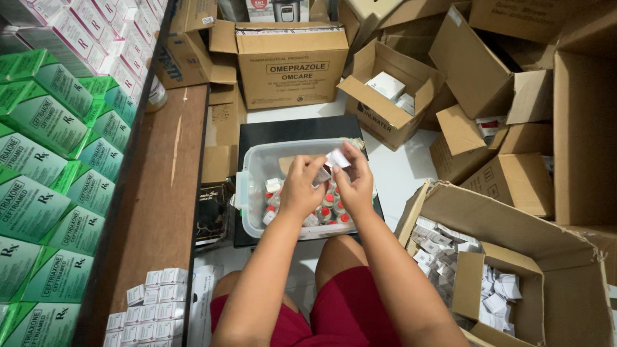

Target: The person sits on the floor and repeatedly picks small white boxes from a cardboard box, opens them, removes a bottle with a red cap, and places the bottle into a clear plastic container. The empty boxes are returned to the cardboard box. The process is repeated for multiple units.

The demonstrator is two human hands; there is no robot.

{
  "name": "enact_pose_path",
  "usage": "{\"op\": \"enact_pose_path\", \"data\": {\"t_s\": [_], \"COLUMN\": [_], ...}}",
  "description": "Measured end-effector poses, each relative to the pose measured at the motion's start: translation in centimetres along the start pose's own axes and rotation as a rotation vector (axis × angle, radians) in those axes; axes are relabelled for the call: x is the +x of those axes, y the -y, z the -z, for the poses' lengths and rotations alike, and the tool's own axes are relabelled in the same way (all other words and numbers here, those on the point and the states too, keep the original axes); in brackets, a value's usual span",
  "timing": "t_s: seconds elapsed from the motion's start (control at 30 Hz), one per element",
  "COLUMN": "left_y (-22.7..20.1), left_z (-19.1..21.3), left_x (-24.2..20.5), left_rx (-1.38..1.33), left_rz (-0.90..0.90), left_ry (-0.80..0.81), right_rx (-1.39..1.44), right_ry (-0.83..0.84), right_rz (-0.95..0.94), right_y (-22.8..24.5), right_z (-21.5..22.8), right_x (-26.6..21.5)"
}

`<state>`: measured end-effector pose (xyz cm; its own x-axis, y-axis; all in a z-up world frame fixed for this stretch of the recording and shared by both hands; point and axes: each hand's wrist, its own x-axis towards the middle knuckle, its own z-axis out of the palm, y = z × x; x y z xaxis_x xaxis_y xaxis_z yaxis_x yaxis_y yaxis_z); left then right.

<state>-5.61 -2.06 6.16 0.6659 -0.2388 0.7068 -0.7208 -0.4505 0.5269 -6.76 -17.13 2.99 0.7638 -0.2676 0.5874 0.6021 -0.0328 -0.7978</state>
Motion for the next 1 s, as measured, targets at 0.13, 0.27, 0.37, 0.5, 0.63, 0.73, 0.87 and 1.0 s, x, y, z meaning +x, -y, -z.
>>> {"op": "enact_pose_path", "data": {"t_s": [0.13, 0.27, 0.37, 0.5, 0.63, 0.73, 0.87, 1.0], "left_y": [0.4, 0.7, 0.9, 1.5, 1.6, 1.6, 3.9, 6.7], "left_z": [-0.1, -0.5, -0.7, -0.5, -0.2, -0.2, 2.4, 6.4], "left_x": [-0.2, -0.1, -0.2, -0.7, -0.2, 0.9, 0.1, -5.8], "left_rx": [-0.004, -0.02, -0.013, 0.049, 0.028, 0.003, 0.111, -0.094], "left_rz": [0.022, 0.101, 0.038, -0.003, 0.1, 0.097, -0.02, -0.007], "left_ry": [0.001, -0.013, -0.051, -0.064, -0.093, -0.243, -0.595, -0.845], "right_rx": [-0.087, -0.189, -0.274, -0.495, -0.603, -0.593, -0.736, -0.601], "right_ry": [0.049, 0.001, 0.017, 0.167, 0.182, 0.202, 0.317, 0.362], "right_rz": [0.026, 0.022, 0.062, 0.153, 0.278, 0.346, 0.338, 0.187], "right_y": [0.6, 0.9, 1.3, 2.1, 2.8, 2.8, 2.0, 1.6], "right_z": [0.1, -0.4, -0.4, -0.8, -1.5, -1.4, -1.6, -2.2], "right_x": [0.0, 0.4, 0.5, 0.2, 0.5, 1.1, 1.5, 1.7]}}
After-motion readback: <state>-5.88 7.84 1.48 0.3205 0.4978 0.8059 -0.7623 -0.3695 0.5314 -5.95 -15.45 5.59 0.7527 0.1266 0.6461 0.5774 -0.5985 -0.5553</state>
